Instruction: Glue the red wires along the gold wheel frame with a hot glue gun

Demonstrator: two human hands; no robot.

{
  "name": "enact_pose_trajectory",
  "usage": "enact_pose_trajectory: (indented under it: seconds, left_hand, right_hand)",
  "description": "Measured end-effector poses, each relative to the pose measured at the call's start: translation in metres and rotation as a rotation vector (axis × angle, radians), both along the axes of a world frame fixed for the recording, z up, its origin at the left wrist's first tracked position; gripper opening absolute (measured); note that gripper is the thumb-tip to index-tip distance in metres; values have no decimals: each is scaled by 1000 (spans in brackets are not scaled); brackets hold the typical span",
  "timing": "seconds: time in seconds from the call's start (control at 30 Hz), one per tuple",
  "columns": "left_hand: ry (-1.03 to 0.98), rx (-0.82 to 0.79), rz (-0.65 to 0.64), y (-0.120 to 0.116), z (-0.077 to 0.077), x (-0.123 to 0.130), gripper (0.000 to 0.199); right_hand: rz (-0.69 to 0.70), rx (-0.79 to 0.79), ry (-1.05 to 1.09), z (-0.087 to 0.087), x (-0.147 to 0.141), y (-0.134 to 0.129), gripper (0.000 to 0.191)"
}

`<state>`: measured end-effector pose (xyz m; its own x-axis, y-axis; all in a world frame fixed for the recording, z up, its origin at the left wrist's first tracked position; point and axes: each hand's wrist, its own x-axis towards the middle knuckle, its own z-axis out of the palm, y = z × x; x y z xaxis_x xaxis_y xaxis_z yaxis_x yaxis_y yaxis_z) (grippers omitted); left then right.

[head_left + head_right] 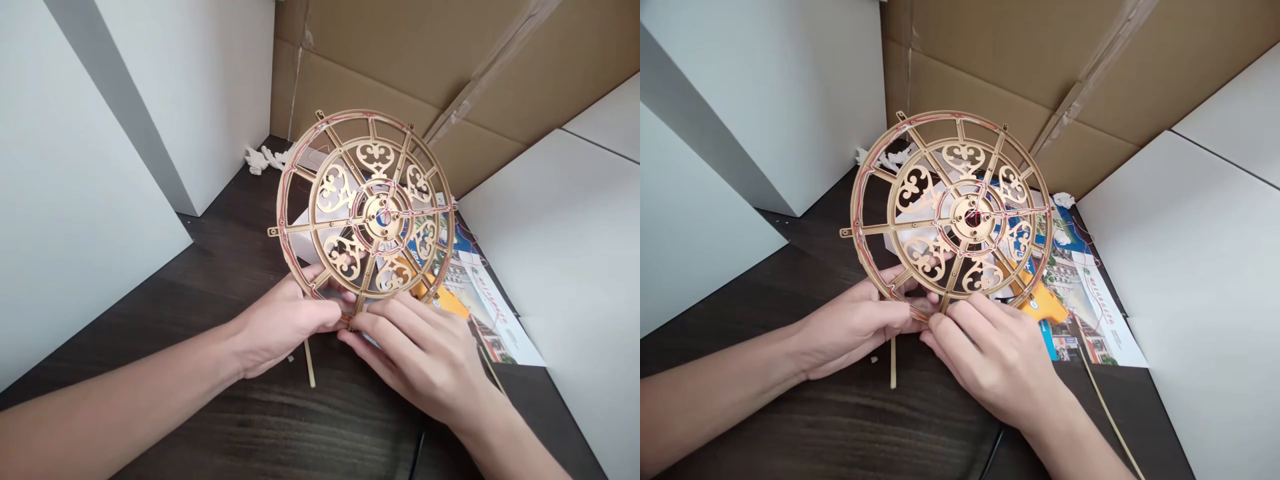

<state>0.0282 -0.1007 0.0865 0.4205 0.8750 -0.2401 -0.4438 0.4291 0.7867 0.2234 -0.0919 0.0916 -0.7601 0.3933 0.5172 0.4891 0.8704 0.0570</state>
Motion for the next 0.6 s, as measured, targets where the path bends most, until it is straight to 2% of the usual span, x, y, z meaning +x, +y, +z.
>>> enact_pose_trajectory:
  seconds: [0.2, 0.33, 0.43, 0.53, 0.6]
  left_hand:
    - [-3, -12, 6, 1, -1, -1, 22]
    - [-110, 30, -17, 3, -3, -3, 35]
    - [-156, 9, 23, 3, -3, -3, 45]
    - [-118, -1, 51, 1, -1, -1, 62]
    - [-104, 29, 34, -1, 0, -1, 64]
  right_hand:
    - [24, -10, 31, -3, 0, 1, 15]
    - [13, 33, 17, 1, 1, 0, 19]
    - [3, 82, 0, 4, 1, -2, 20]
    - [17, -52, 80, 3, 0, -2, 19]
    - [10, -140, 143, 1, -1, -2, 17]
